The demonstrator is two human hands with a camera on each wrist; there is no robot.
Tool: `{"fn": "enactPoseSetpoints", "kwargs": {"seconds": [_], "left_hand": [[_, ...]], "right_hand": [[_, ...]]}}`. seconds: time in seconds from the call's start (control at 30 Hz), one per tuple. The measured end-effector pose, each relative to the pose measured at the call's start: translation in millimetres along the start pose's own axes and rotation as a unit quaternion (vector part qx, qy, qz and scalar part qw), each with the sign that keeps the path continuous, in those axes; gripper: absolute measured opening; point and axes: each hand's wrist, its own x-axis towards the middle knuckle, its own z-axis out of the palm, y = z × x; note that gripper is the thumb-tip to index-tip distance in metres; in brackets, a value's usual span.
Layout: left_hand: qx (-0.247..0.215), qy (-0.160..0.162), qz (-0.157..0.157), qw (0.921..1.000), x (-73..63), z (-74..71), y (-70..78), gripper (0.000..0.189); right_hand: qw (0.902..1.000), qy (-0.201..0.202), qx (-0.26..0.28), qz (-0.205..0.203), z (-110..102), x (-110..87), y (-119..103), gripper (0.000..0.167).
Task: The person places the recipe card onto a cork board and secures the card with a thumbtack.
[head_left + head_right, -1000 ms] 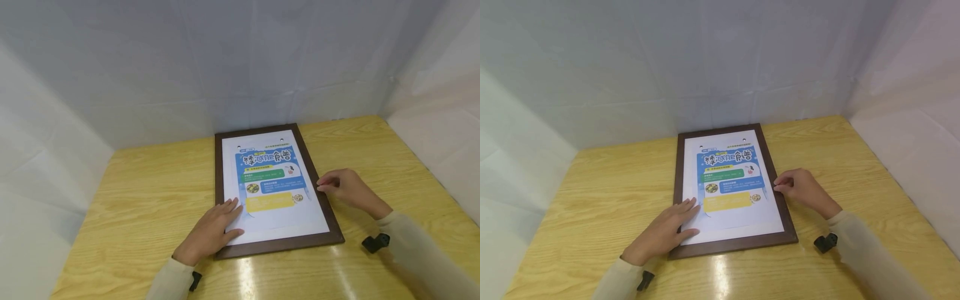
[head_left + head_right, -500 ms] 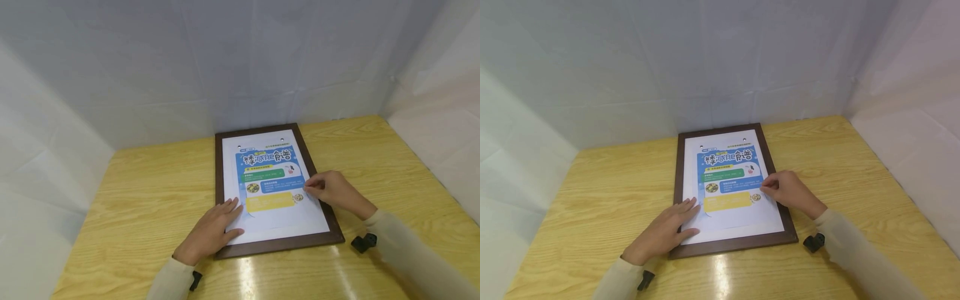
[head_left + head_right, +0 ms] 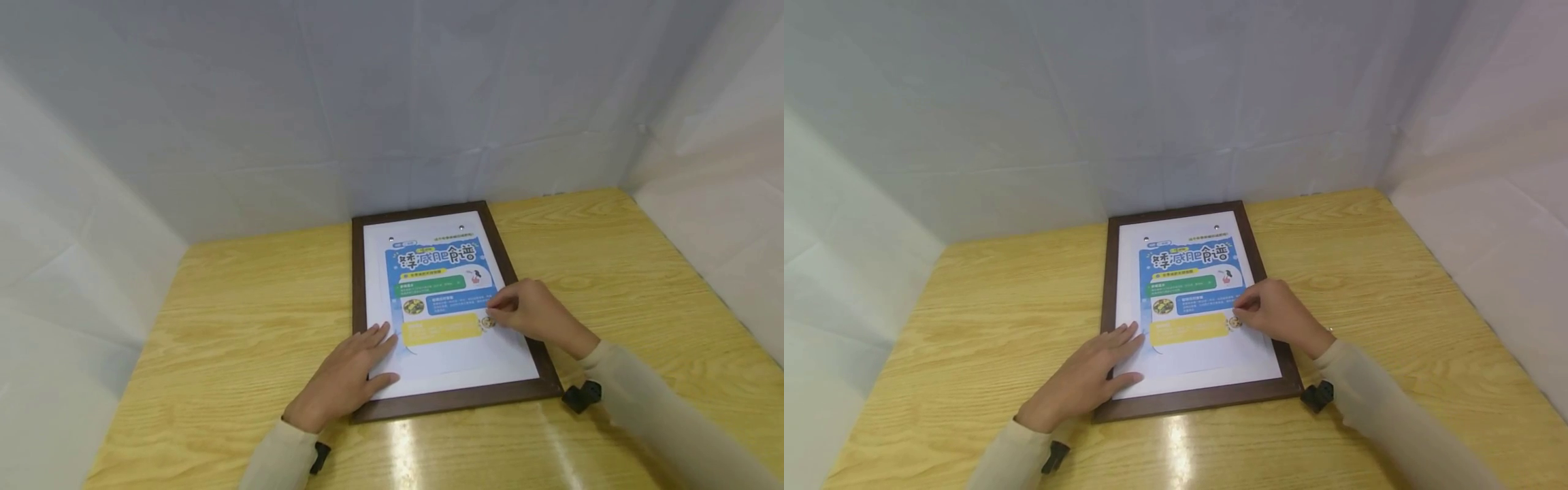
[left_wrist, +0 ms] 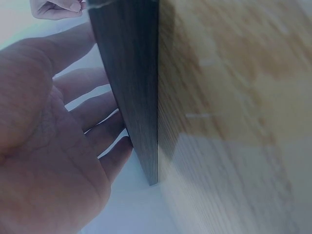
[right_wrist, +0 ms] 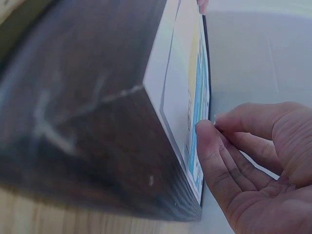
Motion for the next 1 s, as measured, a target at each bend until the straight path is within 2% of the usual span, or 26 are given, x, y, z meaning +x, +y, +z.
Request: {"fn": "enactPoseSetpoints", "kwargs": {"seconds": [0.37, 0.77, 1.0], "left_hand": [[0.0, -0.003, -0.001, 1.0, 0.8, -1.1, 0.9, 0.062], [0.001, 0.002, 0.003, 1.0, -0.1, -1.7, 1.6, 0.062], [0.003, 0.0, 0.003, 1.0, 0.2, -1.0, 0.6, 0.062]], "right_hand": [[0.9999, -0.005, 0.007, -0.009, 4.8, 1.6, -6.0, 0.01], [1.0, -0.008, 0.003, 0.0, 12.9, 7.5, -12.1, 0.008], [0.9996, -0.026, -0.002, -0.007, 16.4, 9.0, -12.0, 0.006]]}}
